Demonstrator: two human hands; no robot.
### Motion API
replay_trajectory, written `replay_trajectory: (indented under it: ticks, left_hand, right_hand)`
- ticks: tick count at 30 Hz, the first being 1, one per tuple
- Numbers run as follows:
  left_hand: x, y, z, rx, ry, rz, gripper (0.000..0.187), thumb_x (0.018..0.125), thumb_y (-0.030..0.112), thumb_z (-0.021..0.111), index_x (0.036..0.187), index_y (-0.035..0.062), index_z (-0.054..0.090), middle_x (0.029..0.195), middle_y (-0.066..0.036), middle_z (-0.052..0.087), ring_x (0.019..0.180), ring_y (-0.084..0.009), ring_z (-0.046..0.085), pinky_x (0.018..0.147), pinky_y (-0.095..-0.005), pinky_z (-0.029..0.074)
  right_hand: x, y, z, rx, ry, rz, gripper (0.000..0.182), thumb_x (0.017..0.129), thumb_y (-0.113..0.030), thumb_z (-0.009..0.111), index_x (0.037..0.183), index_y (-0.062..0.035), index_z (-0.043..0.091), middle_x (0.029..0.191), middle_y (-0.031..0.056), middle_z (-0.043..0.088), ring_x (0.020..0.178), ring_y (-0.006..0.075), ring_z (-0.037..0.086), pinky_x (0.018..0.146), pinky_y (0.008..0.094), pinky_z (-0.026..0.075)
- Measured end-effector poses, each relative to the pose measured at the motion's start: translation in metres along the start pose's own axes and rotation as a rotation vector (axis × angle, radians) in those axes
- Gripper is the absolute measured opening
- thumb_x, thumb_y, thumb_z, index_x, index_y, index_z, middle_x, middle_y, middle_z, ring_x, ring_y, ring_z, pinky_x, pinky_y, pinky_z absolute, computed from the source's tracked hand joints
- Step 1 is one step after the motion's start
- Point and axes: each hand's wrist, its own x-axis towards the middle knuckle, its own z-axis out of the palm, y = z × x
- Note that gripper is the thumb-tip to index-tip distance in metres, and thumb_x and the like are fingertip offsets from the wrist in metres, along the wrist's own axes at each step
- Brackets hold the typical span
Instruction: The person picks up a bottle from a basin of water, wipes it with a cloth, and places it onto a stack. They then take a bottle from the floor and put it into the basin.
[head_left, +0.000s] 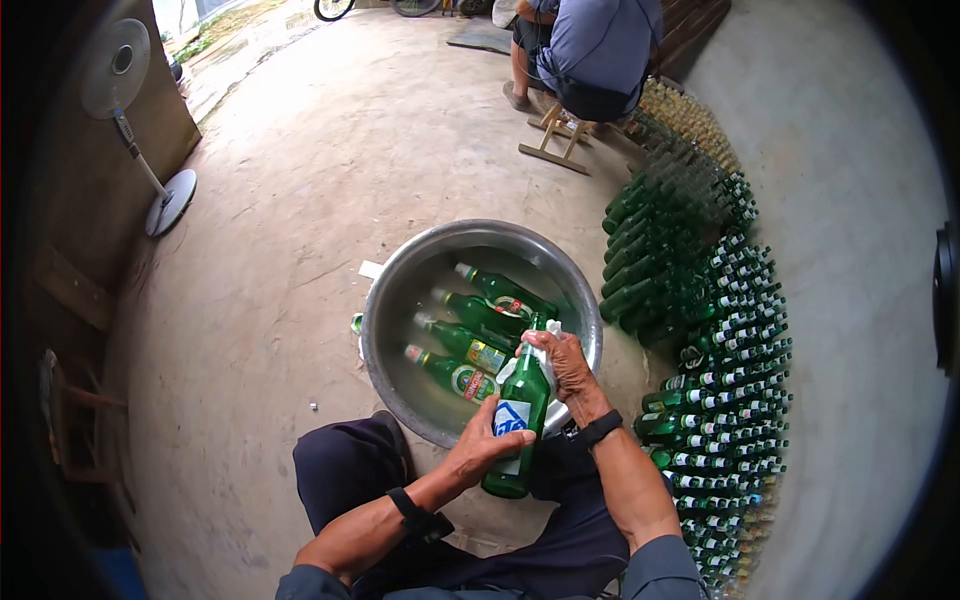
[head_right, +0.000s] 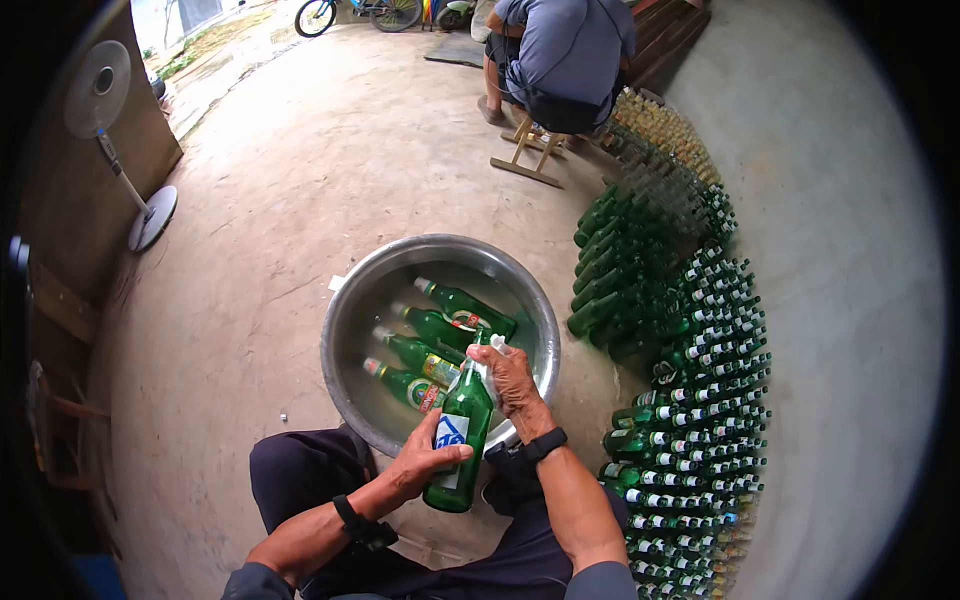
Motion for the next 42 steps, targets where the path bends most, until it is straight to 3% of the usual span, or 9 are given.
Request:
replay_trajectory:
  ticks: [7,10,15,17,23,25,27,32,42]
  left_hand:
    - [-0.004,0.013,0.004,-0.517,-0.243,-0.164,0.060,0.082,0.024,0.072,0.132,0.0029,0.046,0.102,-0.008,0.062,0.090,-0.0207,0.067,0.084,-0.0360,0.057]
    - [-0.001,0.010,0.001,-0.448,-0.195,-0.138,0.064,0.080,0.030,0.077,0.130,0.0010,0.048,0.106,-0.011,0.064,0.091,-0.0208,0.067,0.084,-0.0343,0.056]
    - [0.005,-0.012,-0.003,0.688,0.245,0.145,0.095,0.074,0.040,0.082,0.140,-0.0079,0.034,0.116,-0.029,0.064,0.106,-0.0395,0.067,0.093,-0.0443,0.052]
    - [0.005,-0.011,-0.005,0.679,0.216,0.133,0.105,0.073,0.041,0.083,0.146,-0.0087,0.026,0.118,-0.035,0.062,0.110,-0.0454,0.065,0.096,-0.0465,0.050]
    - [0.005,-0.010,-0.008,0.283,0.011,0.215,0.094,0.075,0.039,0.082,0.144,-0.0041,0.035,0.129,-0.023,0.059,0.122,-0.0310,0.058,0.103,-0.0390,0.045]
    - [0.001,0.005,-0.005,-0.109,-0.209,-0.033,0.088,0.075,0.037,0.082,0.142,-0.0032,0.040,0.134,-0.017,0.056,0.125,-0.0248,0.052,0.105,-0.0356,0.041]
    - [0.000,0.005,-0.001,-0.117,-0.189,-0.002,0.087,0.074,0.035,0.082,0.141,-0.0034,0.042,0.133,-0.017,0.056,0.122,-0.0246,0.054,0.105,-0.0349,0.041]
    - [0.002,0.001,-0.001,0.352,0.088,0.116,0.093,0.075,0.036,0.083,0.144,-0.0043,0.036,0.131,-0.019,0.056,0.123,-0.0270,0.055,0.106,-0.0376,0.042]
    - [0.007,-0.008,0.000,0.664,0.165,0.112,0.104,0.073,0.039,0.084,0.146,-0.0089,0.026,0.128,-0.034,0.058,0.123,-0.0426,0.058,0.104,-0.0434,0.045]
  right_hand:
    - [-0.007,-0.012,0.009,0.208,-0.038,0.027,0.031,0.088,-0.030,0.075,0.100,-0.0017,0.070,0.085,0.0093,0.072,0.075,0.0165,0.070,0.071,0.0292,0.058]
    - [-0.003,-0.011,0.009,0.036,-0.009,0.008,0.032,0.089,-0.030,0.075,0.101,-0.0013,0.070,0.086,0.0056,0.071,0.075,0.0129,0.067,0.069,0.0274,0.056]
    - [-0.007,-0.012,0.024,-0.421,0.083,-0.141,0.030,0.087,-0.028,0.079,0.098,-0.0010,0.072,0.081,-0.0020,0.067,0.068,0.0066,0.059,0.063,0.0246,0.049]
    - [-0.009,-0.012,0.027,-0.385,0.091,-0.133,0.027,0.085,-0.026,0.081,0.094,-0.0018,0.072,0.080,-0.0034,0.067,0.066,0.0055,0.056,0.062,0.0238,0.047]
    - [-0.012,-0.017,0.010,0.033,-0.003,-0.059,0.022,0.087,-0.021,0.075,0.092,-0.0003,0.072,0.081,0.0078,0.072,0.072,0.0152,0.069,0.069,0.0298,0.058]
    - [-0.010,-0.017,0.010,0.050,-0.010,-0.066,0.026,0.089,-0.027,0.074,0.091,-0.0012,0.072,0.081,0.0084,0.072,0.071,0.0153,0.069,0.067,0.0289,0.058]
    - [-0.011,-0.015,0.012,0.178,-0.003,-0.007,0.026,0.090,-0.027,0.076,0.093,-0.0021,0.071,0.081,0.0086,0.072,0.070,0.0150,0.068,0.066,0.0271,0.057]
    - [-0.001,-0.010,0.018,-0.042,0.224,-0.095,0.021,0.090,-0.028,0.078,0.089,-0.0105,0.067,0.074,-0.0059,0.062,0.060,0.0047,0.055,0.055,0.0242,0.046]
    - [-0.009,-0.017,0.031,-0.484,0.311,-0.270,0.037,0.092,-0.032,0.076,0.109,-0.0019,0.062,0.089,-0.0006,0.062,0.080,0.0088,0.055,0.070,0.0262,0.046]
